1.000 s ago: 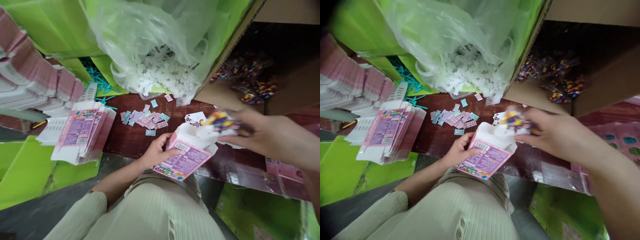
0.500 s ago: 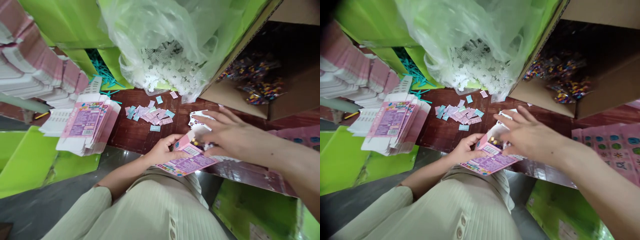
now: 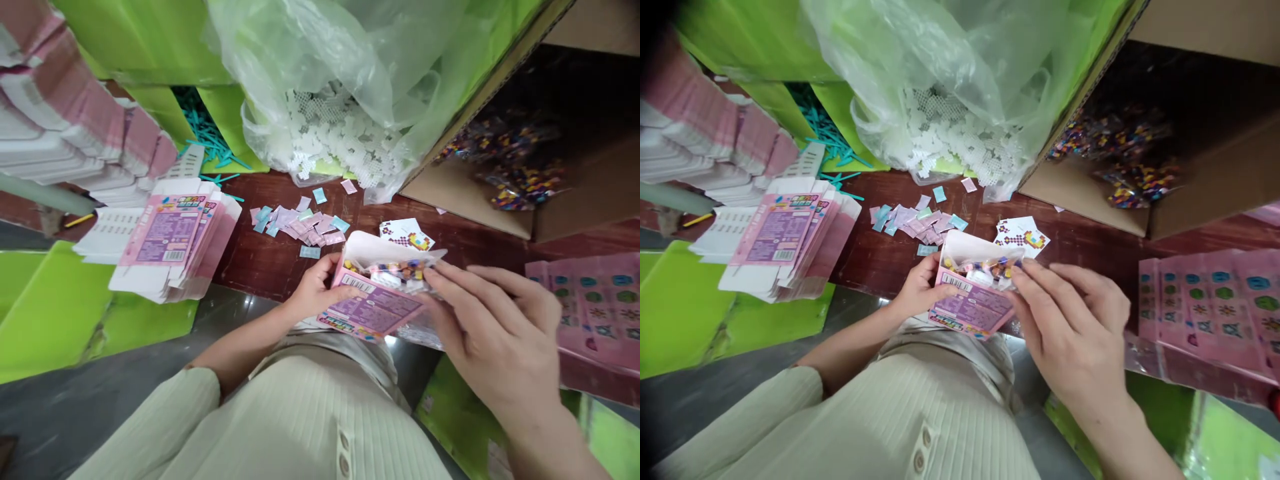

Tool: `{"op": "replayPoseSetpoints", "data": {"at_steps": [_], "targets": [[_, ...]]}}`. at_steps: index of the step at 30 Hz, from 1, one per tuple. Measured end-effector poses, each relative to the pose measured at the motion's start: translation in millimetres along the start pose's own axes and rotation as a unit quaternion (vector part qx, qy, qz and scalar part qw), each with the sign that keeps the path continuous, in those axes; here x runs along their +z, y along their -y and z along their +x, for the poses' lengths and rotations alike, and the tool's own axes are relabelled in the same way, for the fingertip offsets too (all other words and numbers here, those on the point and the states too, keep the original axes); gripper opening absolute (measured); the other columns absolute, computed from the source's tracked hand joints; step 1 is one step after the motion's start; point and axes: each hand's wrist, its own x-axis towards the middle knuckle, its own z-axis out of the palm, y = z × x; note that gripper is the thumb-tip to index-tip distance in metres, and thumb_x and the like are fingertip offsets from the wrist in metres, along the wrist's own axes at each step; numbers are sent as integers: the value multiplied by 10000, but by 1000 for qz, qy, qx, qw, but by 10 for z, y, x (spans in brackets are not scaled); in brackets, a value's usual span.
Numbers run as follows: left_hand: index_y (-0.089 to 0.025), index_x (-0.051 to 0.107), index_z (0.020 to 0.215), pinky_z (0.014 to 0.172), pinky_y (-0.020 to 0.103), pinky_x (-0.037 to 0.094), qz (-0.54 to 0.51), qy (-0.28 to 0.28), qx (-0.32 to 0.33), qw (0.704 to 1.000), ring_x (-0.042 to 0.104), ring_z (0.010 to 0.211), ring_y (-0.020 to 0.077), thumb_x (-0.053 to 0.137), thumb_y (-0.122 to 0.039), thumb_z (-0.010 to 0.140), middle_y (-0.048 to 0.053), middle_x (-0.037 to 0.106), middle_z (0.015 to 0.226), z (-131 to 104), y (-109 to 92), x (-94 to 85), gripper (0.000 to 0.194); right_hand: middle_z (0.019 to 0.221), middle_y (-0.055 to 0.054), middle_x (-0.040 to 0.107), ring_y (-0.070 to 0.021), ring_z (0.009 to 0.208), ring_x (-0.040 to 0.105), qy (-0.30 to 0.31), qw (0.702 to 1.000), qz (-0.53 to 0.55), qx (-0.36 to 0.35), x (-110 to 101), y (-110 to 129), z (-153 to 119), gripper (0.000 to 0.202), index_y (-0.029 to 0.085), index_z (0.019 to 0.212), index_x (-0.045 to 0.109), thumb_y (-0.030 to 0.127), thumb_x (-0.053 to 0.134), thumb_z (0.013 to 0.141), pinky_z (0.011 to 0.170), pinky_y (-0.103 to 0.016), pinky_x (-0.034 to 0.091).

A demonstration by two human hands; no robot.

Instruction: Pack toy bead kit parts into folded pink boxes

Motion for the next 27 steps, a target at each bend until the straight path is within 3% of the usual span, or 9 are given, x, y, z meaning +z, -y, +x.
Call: {"op": "replayPoseSetpoints", "data": {"at_steps": [6,10,14,17,20,23,27], "targets": [[-191,696,1322,923,343,602,28,44,-2,999,747,998,235,943,-539,770,84,810,1170,-80,-62,28,698,1244,-110,733,-304,1099,734,-33,994,12,100,-16,-79,95,501,304,1469,635,317,773,988,897,-439,623],[-184,695,1328,904,343,615,53,37,11,998,753,959,228,943,-548,766,81,820,1125,-87,-75,65,714,1204,-68,750,-267,1084,736,-39,997,56,-25,53,26,172,587,313,1490,605,164,790,954,940,-420,616],[-178,702,1322,925,360,616,69,40,12,997,761,983,242,952,-565,748,94,819,1145,-77,-106,18,736,1304,-119,743,-295,1127,718,-74,996,34,-23,93,1,197,679,225,1539,563,203,841,921,939,-437,559],[-181,704,1313,904,342,616,63,25,30,997,758,952,227,957,-549,748,84,821,1118,-87,-126,-14,721,1127,-47,779,-264,968,706,-39,998,33,-38,110,-52,179,342,277,1249,684,194,812,944,872,-449,487],[-190,713,1313,886,340,618,63,32,23,997,759,932,229,938,-595,752,75,822,1083,-97,-138,-15,729,1009,-35,775,-271,932,672,-32,999,9,-23,116,-71,175,134,269,997,675,226,796,960,826,-453,423],[-189,728,1294,857,332,618,76,45,22,996,756,913,229,917,-634,756,69,819,1060,-85,-150,2,724,952,-42,782,-288,940,653,-15,999,-36,-8,107,-77,205,135,252,904,670,297,748,1004,837,-464,388],[-189,707,1316,867,321,614,84,27,50,995,755,933,222,904,-605,791,70,817,1096,-40,-169,20,699,780,-7,759,-247,830,673,83,993,25,-81,78,-88,249,275,243,825,647,325,618,1086,833,-461,372]]}}
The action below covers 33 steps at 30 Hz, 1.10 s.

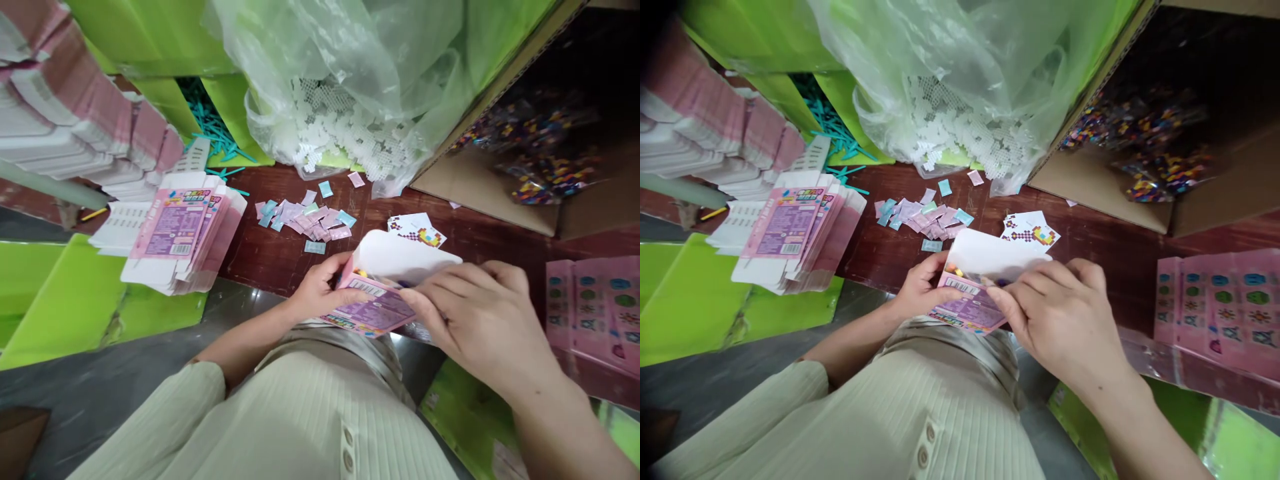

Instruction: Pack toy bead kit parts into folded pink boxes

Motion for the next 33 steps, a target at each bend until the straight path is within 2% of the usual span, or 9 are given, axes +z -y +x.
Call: {"op": "replayPoseSetpoints", "data": {"at_steps": [5,10,13,16,21,24,27,29,33], "targets": [[-204,666,1378,895,331,607,18,45,-1,999,763,962,231,888,-574,829,65,812,1120,22,9,17,699,1038,-71,823,-254,900,729,-49,999,11,6,72,103,56,187,218,1160,700,376,665,1065,877,-439,418],[-238,611,1448,941,349,584,39,68,3,997,751,1073,256,863,-517,880,78,781,1240,-14,112,65,681,1020,-42,817,-208,889,756,37,990,132,-28,211,146,50,192,224,1210,687,353,588,1107,936,-415,485],[-313,422,1601,969,360,574,-28,30,36,999,733,1113,246,898,-479,863,80,724,1353,-9,183,81,894,1419,-118,702,-318,1278,679,-72,985,142,62,289,25,-119,466,288,1440,613,340,755,999,1081,-496,507],[-330,399,1590,975,357,560,-48,-13,77,996,706,1103,223,872,-458,895,72,690,1336,-1,239,65,850,1462,-120,646,-351,1362,629,-130,937,260,196,495,-49,-404,676,363,1542,532,372,824,933,1093,-549,563],[-201,725,1062,943,347,542,47,57,-11,997,656,960,199,767,-542,958,54,665,1019,-73,321,-40,360,1308,-43,727,-203,1002,779,-42,806,503,311,867,2,-895,471,393,1463,603,343,724,1011,814,-365,685],[-221,794,1046,1162,439,476,46,79,-69,993,632,1278,264,616,-590,1037,113,676,1270,-92,346,-111,410,1395,-84,688,-207,1052,769,2,804,499,325,959,-15,-1029,427,343,1428,661,389,726,1009,827,-341,677],[-261,831,1052,1327,489,310,29,81,-87,993,437,1566,291,551,-589,1063,83,573,1571,-63,314,-135,432,1106,-48,762,-183,842,761,24,794,512,326,1027,-69,-1016,557,331,1519,555,431,733,1001,676,-295,649],[-272,837,1066,1345,491,291,26,95,-86,991,400,1600,290,564,-589,1057,64,557,1608,-44,273,-124,418,989,-14,761,-176,778,745,11,786,524,328,1037,-106,-967,555,330,1506,542,454,730,999,643,-284,631],[-243,820,1082,1271,477,412,36,103,-71,991,563,1461,283,575,-571,1063,108,656,1474,-56,260,-55,410,1199,-65,778,-218,1046,764,88,811,507,278,939,-152,-910,339,305,1293,741,494,692,1016,863,-348,650]]}}
